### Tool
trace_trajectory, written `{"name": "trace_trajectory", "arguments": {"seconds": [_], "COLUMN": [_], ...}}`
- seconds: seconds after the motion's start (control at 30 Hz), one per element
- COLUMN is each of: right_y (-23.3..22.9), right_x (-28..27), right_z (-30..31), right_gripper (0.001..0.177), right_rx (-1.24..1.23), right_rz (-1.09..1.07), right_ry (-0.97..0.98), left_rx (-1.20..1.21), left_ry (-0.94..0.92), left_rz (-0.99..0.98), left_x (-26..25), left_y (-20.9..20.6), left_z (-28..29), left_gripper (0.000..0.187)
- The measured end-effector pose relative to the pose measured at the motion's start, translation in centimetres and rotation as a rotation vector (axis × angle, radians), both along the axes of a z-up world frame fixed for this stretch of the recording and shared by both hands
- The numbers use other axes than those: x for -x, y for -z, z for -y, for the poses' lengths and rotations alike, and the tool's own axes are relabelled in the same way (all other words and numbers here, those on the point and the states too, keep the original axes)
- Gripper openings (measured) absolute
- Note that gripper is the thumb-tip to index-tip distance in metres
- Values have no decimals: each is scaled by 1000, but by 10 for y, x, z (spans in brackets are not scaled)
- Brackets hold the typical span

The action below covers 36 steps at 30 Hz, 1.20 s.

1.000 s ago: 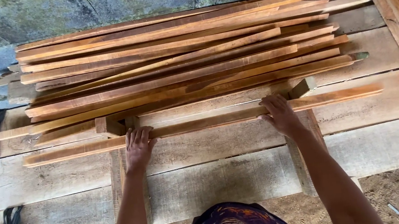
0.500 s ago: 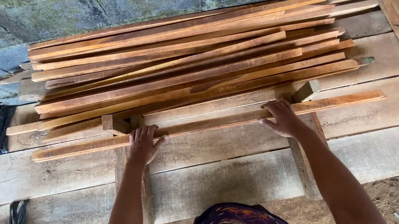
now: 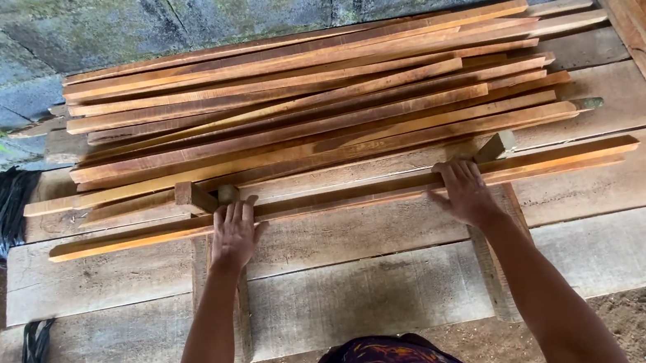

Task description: Inspecting and sorting long wooden planks on a workbench.

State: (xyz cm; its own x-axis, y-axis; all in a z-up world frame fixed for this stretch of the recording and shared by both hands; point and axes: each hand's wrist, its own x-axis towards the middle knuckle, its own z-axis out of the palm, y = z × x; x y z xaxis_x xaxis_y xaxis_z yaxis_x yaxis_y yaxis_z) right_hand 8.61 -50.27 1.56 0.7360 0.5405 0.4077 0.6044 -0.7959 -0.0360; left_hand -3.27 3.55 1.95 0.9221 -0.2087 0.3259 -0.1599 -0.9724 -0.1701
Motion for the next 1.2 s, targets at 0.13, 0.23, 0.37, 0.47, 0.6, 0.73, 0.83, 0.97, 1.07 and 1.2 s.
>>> {"name": "trace_trajectory", "arguments": {"seconds": [0.13,0.23,0.37,0.47,0.6,0.73,0.83,0.97,1.07,1.2], "right_y": [-7,21,30,36,28,17,48,33,30,27], "right_x": [5,-1,2,0,1,7,-5,1,0,-3], "right_z": [-7,-6,-6,-4,-7,-16,-9,-17,-26,-54], "right_gripper": [53,48,46,45,47,64,54,49,49,43], "right_rx": [10,-2,22,53,71,81,217,302,361,385], "right_rz": [-21,-15,-44,-147,-246,-300,-294,-330,-329,-400], "right_ry": [-21,-16,-22,6,67,117,173,201,215,155], "left_rx": [100,106,120,147,218,240,124,38,25,36], "left_ry": [33,40,18,-13,-57,-85,-107,-132,-156,-13], "left_rz": [56,64,13,-60,-150,-204,-167,-193,-249,-321], "left_x": [-7,-8,-10,-14,-16,-12,-16,-16,-18,-20], "left_y": [14,35,51,60,65,60,65,73,64,18], "left_z": [-2,-7,2,-1,-3,2,2,5,13,53], "left_gripper": [56,51,53,54,56,66,52,52,54,75]}}
